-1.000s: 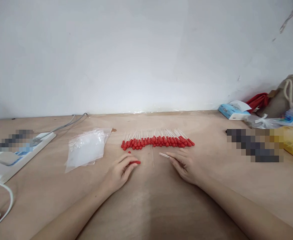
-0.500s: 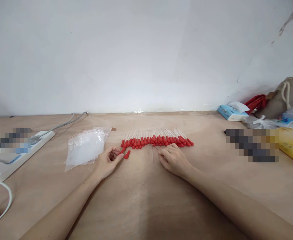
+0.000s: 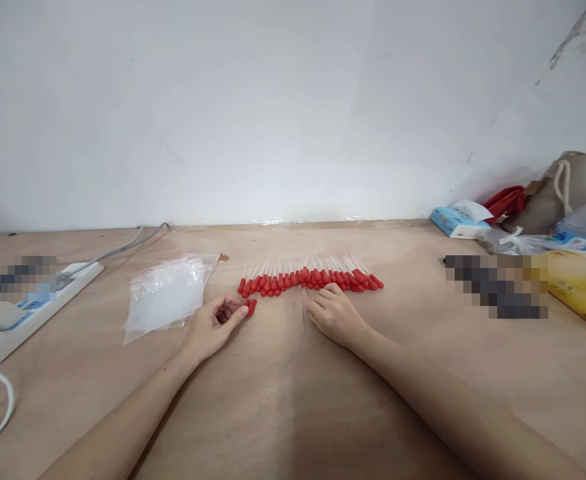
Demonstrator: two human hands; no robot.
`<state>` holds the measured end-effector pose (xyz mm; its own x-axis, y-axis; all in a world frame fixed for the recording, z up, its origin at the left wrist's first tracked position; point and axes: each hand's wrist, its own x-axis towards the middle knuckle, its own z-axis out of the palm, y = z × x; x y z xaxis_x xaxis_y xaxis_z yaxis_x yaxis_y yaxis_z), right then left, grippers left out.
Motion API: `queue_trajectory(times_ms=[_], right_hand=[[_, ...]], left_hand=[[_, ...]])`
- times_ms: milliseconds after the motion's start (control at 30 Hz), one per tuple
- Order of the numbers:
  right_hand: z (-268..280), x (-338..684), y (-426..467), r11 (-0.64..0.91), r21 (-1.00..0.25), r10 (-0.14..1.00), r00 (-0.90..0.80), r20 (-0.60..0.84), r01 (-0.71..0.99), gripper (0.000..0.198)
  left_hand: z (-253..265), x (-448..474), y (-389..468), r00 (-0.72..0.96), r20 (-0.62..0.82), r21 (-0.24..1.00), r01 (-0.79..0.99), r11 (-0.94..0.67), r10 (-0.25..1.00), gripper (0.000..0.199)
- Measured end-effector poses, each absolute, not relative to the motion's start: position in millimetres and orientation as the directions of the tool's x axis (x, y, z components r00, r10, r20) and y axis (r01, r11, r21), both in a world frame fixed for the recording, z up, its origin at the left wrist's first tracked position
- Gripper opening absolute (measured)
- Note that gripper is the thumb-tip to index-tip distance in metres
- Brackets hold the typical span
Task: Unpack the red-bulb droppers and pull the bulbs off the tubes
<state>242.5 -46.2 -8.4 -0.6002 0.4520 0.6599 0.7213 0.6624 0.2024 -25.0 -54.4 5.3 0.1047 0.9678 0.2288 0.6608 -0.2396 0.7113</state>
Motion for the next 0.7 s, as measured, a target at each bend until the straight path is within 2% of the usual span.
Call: queue_trajectory(times_ms=[133, 267, 367, 500, 600, 700], right_hand=[[-2.6, 241.0, -55.1, 0.655, 0.022, 0.586, -0.526, 0.617, 0.755, 0.016], [5.0, 241.2, -66.5, 0.653, -0.126, 0.672, -0.495, 0.551, 0.747, 0.027], [5.3, 241.2, -70.1, 0.666, -0.156, 0.682, -0.512, 0.522, 0.729, 0.037], [1.7, 240.4, -70.3, 0.679, -0.164, 0.679, -0.528, 0.510, 0.715, 0.043], [0.7, 240.6, -70.4, 0.663, -0.186, 0.697, -0.507, 0.507, 0.726, 0.039], [0.6, 241.7, -70.1, 0.638, -0.204, 0.711, -0.466, 0.527, 0.743, 0.032]], left_hand=[[10.6, -20.7, -52.5, 0.069, 0.336, 0.621, 0.734, -0.276, 0.939, 0.031], [32.3, 1.3, -41.6, 0.257, 0.469, 0.444, 0.758, -0.477, 0.845, 0.022], [46.4, 27.3, -23.4, 0.372, 0.454, 0.337, 0.769, -0.543, 0.809, 0.021], [47.6, 61.2, 4.8, 0.392, 0.438, 0.326, 0.770, -0.549, 0.809, 0.028], [41.8, 79.7, 18.4, 0.376, 0.402, 0.333, 0.789, -0.516, 0.835, 0.034], [36.8, 91.2, 23.7, 0.382, 0.365, 0.350, 0.789, -0.506, 0.849, 0.033]])
